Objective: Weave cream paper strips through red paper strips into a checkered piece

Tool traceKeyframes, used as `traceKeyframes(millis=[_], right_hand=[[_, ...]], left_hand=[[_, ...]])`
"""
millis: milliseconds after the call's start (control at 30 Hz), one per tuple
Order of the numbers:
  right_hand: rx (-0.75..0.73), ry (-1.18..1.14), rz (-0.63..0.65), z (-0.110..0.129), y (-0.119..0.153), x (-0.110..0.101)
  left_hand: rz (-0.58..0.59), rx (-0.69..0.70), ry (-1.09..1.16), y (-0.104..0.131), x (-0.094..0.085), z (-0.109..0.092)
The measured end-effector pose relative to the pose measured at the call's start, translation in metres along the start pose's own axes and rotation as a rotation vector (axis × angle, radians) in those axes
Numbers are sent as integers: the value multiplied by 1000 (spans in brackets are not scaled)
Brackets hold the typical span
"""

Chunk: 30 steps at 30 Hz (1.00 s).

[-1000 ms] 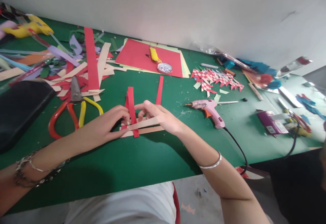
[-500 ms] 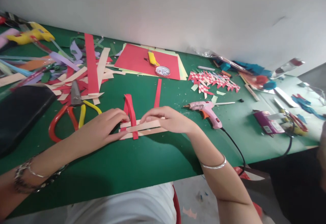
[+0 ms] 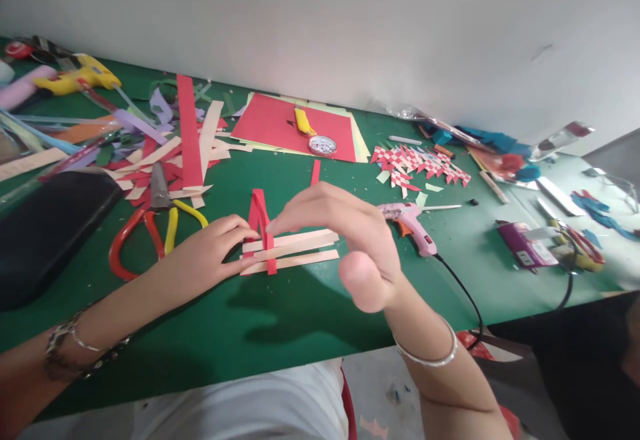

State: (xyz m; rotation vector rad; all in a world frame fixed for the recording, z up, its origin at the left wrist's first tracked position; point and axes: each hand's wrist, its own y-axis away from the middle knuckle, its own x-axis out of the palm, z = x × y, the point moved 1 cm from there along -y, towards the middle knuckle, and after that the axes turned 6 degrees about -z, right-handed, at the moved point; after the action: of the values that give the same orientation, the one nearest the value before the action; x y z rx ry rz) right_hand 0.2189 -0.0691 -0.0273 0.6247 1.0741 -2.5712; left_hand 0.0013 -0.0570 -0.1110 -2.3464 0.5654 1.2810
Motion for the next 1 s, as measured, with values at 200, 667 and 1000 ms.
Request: traceKeyframes(millis=[200, 667, 1000], right_hand=[[-26, 283, 495, -23, 2, 29], [6, 395, 574, -56, 24, 50], [35, 396, 554, -54, 26, 49]], left_hand=[[50, -54, 62, -3, -6, -1], [98, -79, -216, -5, -7, -12], [153, -160, 79, -10, -8, -2]])
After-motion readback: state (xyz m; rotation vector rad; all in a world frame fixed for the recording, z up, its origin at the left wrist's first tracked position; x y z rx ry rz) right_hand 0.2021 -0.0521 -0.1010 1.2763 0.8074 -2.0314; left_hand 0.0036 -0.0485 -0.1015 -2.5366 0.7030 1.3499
